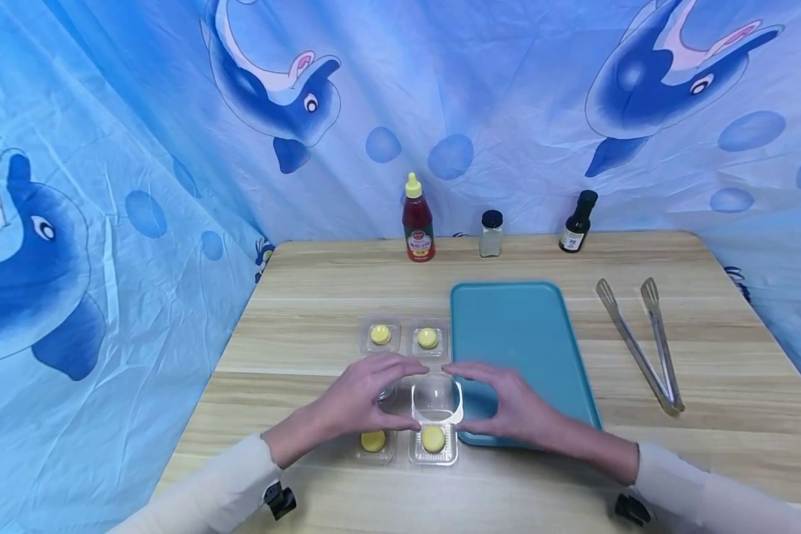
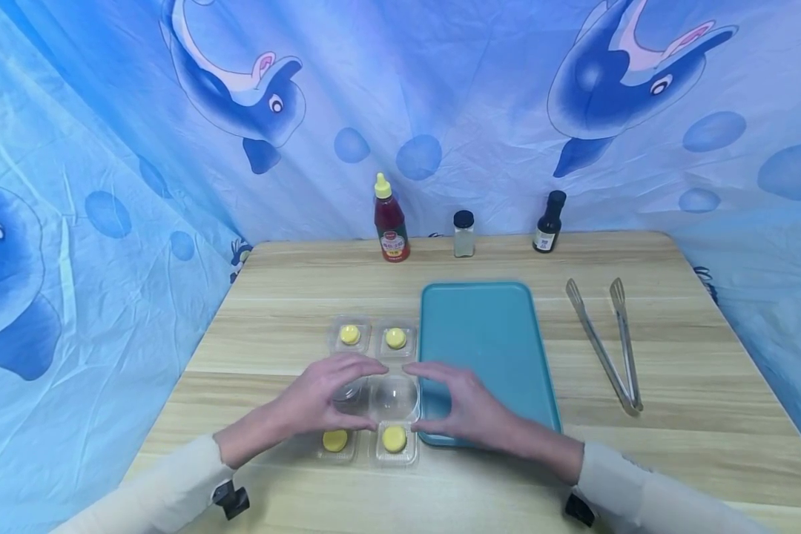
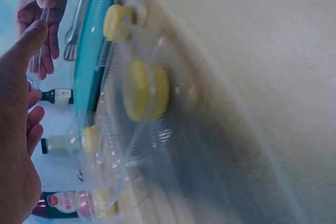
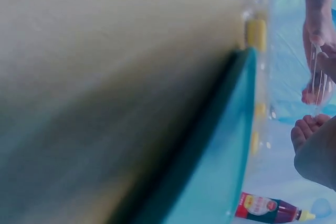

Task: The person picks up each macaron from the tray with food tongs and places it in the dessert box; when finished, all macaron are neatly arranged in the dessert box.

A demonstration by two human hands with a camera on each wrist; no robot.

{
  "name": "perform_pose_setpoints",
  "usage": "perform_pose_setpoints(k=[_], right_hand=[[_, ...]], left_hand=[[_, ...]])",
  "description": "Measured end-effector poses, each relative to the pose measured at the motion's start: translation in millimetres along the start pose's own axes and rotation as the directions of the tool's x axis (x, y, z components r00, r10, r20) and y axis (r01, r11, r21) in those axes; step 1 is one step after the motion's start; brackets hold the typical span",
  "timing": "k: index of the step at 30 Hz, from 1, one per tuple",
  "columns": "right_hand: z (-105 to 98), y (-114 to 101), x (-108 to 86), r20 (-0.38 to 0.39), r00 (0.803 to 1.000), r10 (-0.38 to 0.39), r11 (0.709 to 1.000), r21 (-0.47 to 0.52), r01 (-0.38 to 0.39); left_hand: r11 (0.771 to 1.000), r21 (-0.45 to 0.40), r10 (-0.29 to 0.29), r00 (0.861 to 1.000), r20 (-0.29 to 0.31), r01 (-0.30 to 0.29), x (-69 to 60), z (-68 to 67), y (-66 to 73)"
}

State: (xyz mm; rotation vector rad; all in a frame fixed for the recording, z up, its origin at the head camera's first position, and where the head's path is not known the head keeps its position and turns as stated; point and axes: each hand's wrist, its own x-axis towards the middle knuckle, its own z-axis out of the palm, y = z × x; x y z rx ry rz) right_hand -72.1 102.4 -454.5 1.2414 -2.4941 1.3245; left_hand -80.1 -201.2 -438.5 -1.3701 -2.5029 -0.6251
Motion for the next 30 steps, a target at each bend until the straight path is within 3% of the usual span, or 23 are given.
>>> perform_pose_setpoints(k=[7,12,18,30], right_hand=[[11,0,-12.1,0.011,0.999,-0.044,0.999,-0.017,0.044],[19,-4,-18.3,0.049,0.999,-0.018,1.0,-0.016,0.019],[27,-5,-23.0,0.072,0.997,-0.008,0.999,-0.031,0.01],[35,-6,-25.4,0.091,0.996,0.008,0.999,-0.044,-0.004]], left_hand=[[1.0,0.02,0.011,0.998,0.069,-0.013,-7.6,7.5,6.2],[1.0,0.02,0.001,0.992,0.124,-0.004,-13.7,12.9,11.0],[0.999,0.029,0.013,0.989,0.147,-0.017,-19.5,18.3,13.9],[0.998,0.045,-0.053,0.973,0.225,0.044,-22.4,20.9,19.0]])
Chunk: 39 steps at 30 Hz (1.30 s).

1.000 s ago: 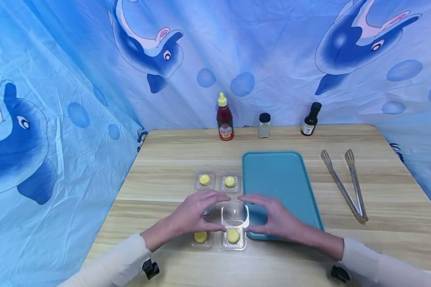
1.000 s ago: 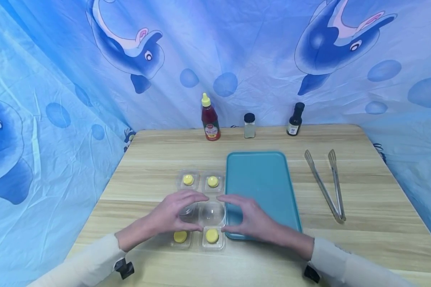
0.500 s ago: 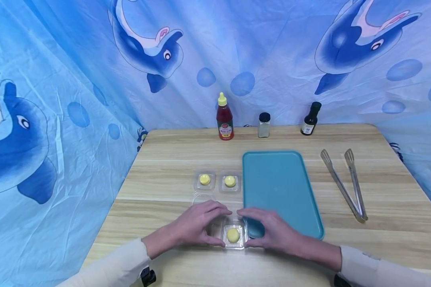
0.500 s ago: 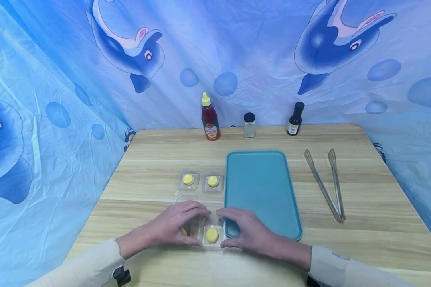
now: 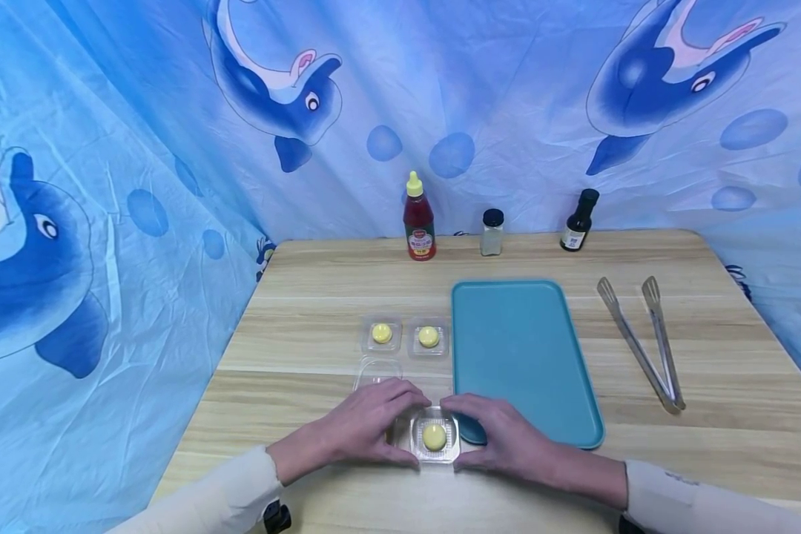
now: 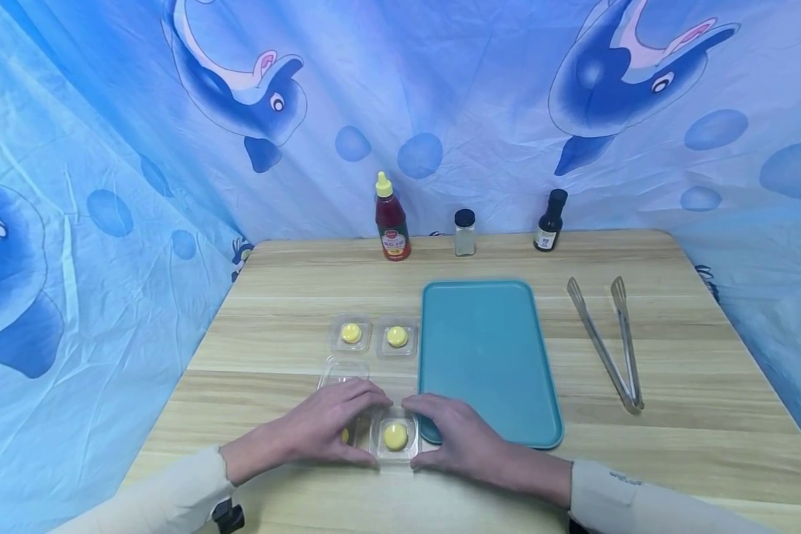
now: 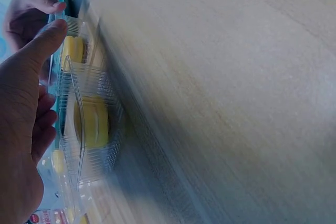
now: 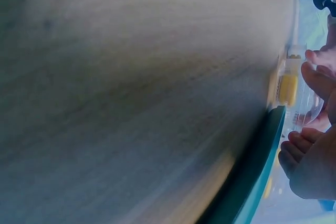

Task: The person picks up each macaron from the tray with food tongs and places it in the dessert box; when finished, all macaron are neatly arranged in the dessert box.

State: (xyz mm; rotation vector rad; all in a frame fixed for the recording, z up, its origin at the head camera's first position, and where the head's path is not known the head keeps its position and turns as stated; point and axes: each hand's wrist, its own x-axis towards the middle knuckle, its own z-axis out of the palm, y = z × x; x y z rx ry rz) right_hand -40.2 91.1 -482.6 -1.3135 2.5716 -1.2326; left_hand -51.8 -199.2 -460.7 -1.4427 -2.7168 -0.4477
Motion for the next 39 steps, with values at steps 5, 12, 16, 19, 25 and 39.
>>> perform_pose_setpoints(k=[5,12,16,19,25,39], right_hand=[[3,0,0.8,0.002,1.0,0.017,1.0,-0.013,-0.017],[4,-4,7.3,0.006,0.997,0.082,0.996,-0.044,-0.081],[3,-5,12.1,0.0,0.995,0.1,0.994,-0.048,-0.1],[3,-3,15.8,0.008,0.993,0.12,0.992,-0.046,-0.119],[2,0,22.7,0.022,0.988,0.151,0.988,-0.048,-0.15],[-7,6,30.4,0.066,0.991,0.119,0.991,-0.072,-0.114]], left_hand=[[1.0,0.014,-0.025,0.999,0.025,0.024,0.6,-0.8,1.5],[0.998,0.048,-0.044,0.998,0.054,0.041,2.6,-2.1,-2.2],[0.997,0.059,-0.058,0.996,0.066,0.054,5.0,-6.3,-4.5],[0.995,0.062,-0.079,0.994,0.08,0.074,6.6,-8.9,-6.1],[0.991,0.087,-0.106,0.987,0.116,0.097,12.6,-10.9,-11.2],[0.994,0.084,-0.073,0.992,0.1,0.064,20.3,-19.8,-22.5]])
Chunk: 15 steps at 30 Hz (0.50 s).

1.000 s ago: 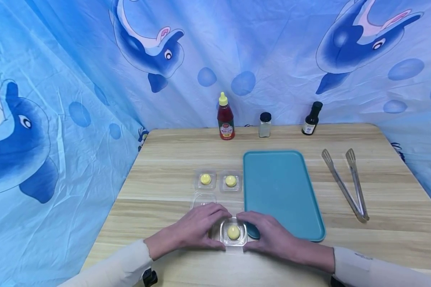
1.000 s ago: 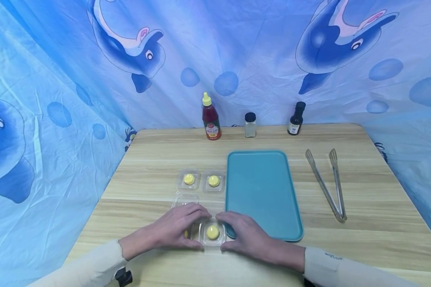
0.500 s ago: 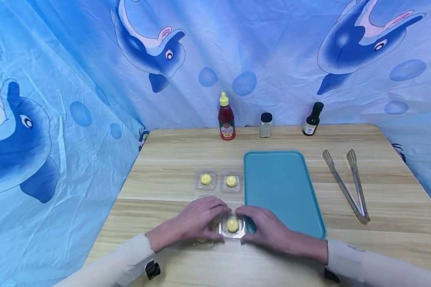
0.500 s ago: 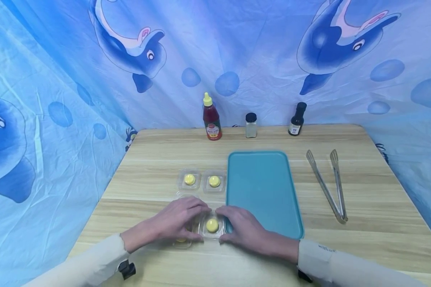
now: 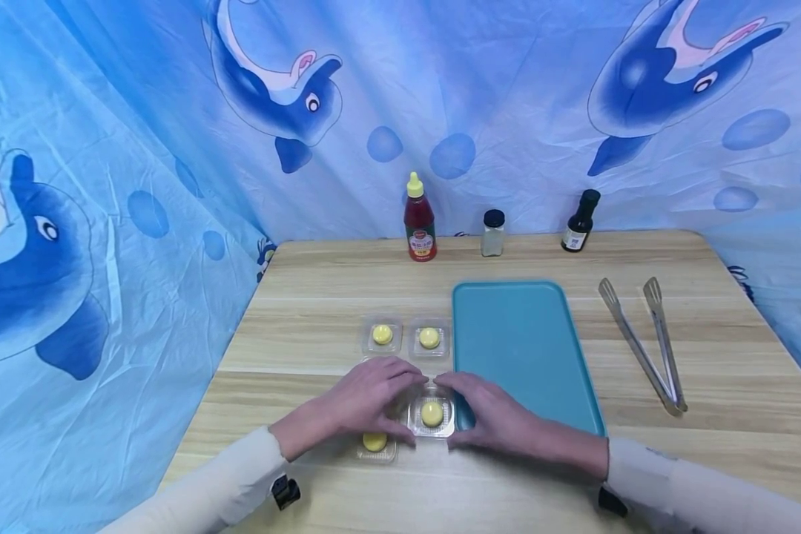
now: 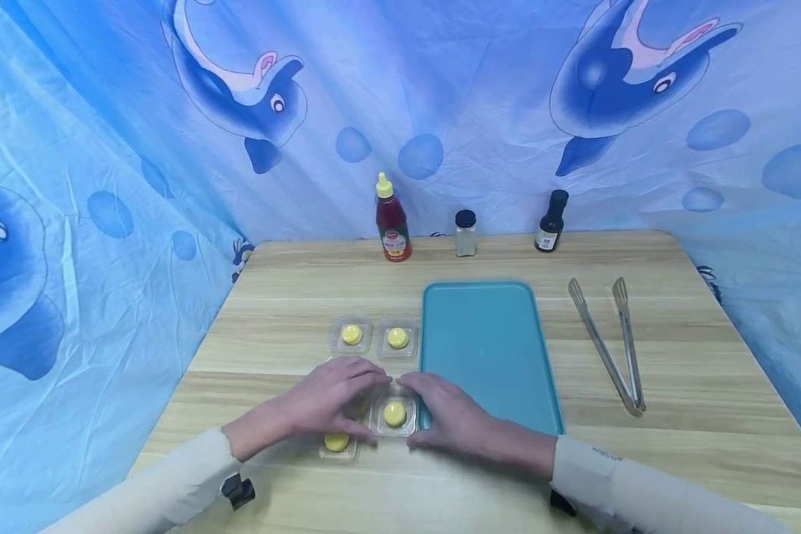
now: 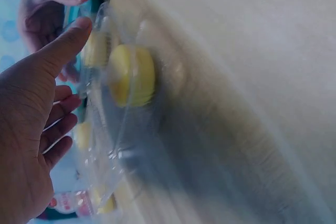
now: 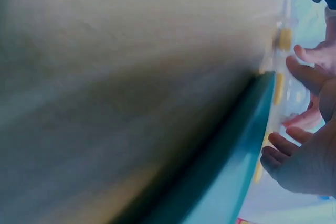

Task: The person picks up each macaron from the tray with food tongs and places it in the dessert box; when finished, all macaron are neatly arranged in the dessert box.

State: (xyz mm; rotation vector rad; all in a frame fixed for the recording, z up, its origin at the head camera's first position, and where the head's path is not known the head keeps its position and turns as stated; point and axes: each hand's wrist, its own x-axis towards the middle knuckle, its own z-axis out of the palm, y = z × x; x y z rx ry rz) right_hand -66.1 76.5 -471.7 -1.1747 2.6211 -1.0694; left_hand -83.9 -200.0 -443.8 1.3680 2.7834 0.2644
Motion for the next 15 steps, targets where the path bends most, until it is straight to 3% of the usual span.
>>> perform_pose_setpoints(k=[3,9,15], right_hand=[[-6,-2,7.0,-0.001,1.0,-0.015,1.0,-0.01,0.015],[-15,-7,26.3,-0.022,1.0,-0.008,0.999,0.03,0.009],[-11,-10,45.4,-0.015,1.0,-0.001,0.999,0.053,0.002]], left_hand=[[1.0,-0.026,-0.013,1.0,-0.02,0.013,-2.7,-10.7,-5.2],[0.988,-0.12,-0.099,0.994,-0.041,0.093,-12.3,-36.0,-21.8],[0.979,-0.156,-0.138,0.99,-0.027,0.132,-26.9,-43.3,-42.1]])
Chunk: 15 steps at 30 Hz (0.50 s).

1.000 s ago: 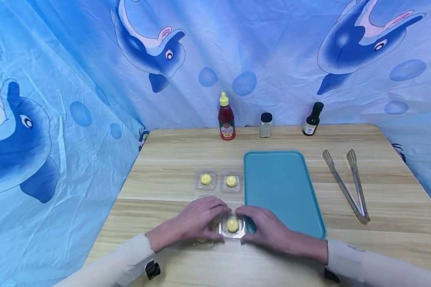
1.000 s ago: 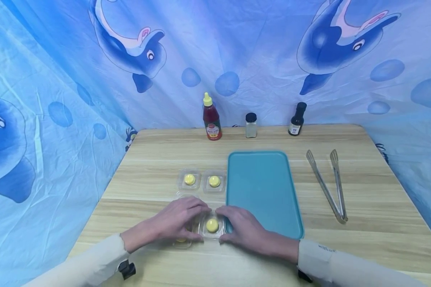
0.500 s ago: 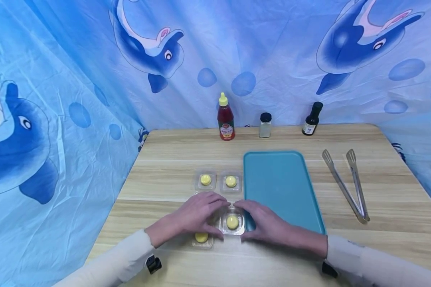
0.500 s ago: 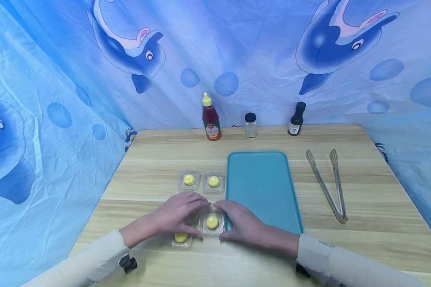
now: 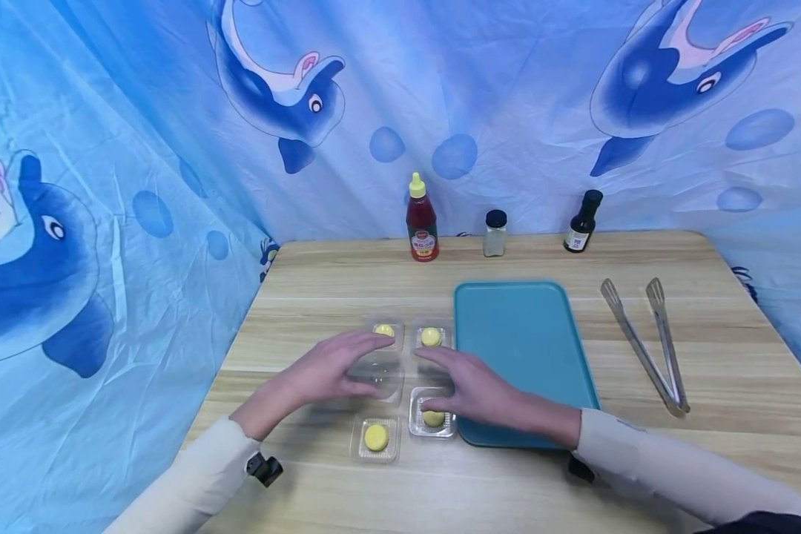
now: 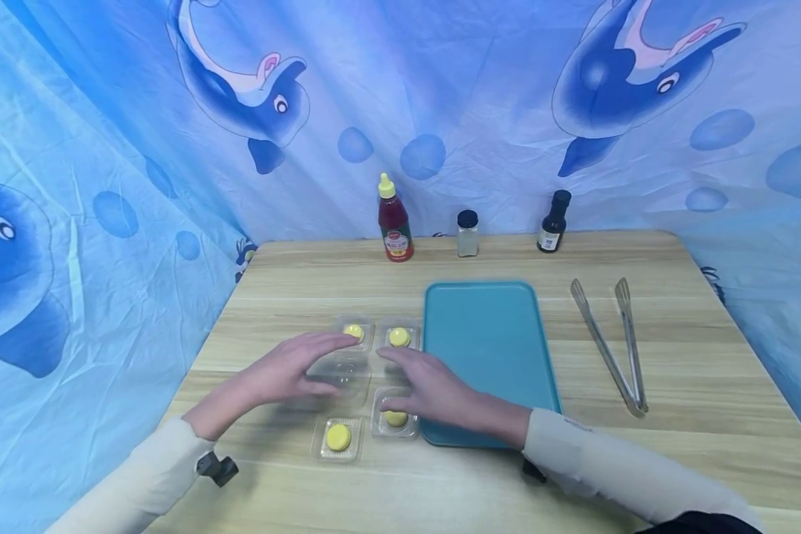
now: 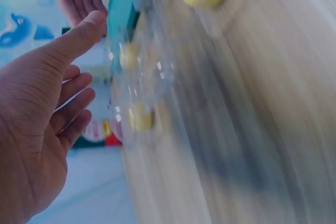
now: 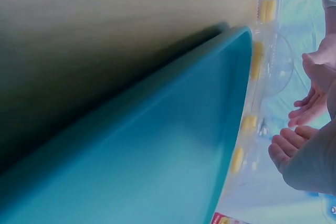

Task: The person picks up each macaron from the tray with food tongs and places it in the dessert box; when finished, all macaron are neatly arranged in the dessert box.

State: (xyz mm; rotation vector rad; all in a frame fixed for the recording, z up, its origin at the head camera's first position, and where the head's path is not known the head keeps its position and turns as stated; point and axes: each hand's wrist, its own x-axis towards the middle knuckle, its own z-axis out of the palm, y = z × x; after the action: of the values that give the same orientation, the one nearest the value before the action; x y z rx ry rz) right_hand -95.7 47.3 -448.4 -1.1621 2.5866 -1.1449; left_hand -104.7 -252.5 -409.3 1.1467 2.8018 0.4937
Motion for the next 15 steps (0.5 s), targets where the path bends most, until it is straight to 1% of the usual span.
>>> perform_pose_setpoints(k=[3,8,12,15], right_hand=[[6,1,9.5,0.008,1.0,0.009,1.0,-0.005,-0.009],[14,1,23.2,0.026,1.0,-0.004,1.0,-0.018,0.004],[22,2,31.6,0.042,0.999,-0.02,0.999,-0.036,0.022],[28,3,36.6,0.052,0.999,-0.012,0.999,-0.04,0.014]], left_hand=[[1.0,-0.005,-0.011,1.0,0.002,0.011,-6.8,0.6,-10.0],[1.0,0.002,-0.015,1.0,-0.019,0.015,-15.9,4.0,-22.9],[1.0,0.011,-0.008,1.0,-0.013,0.009,-21.0,6.0,-26.8],[0.999,0.023,-0.023,1.0,0.008,0.023,-23.5,7.8,-26.5]])
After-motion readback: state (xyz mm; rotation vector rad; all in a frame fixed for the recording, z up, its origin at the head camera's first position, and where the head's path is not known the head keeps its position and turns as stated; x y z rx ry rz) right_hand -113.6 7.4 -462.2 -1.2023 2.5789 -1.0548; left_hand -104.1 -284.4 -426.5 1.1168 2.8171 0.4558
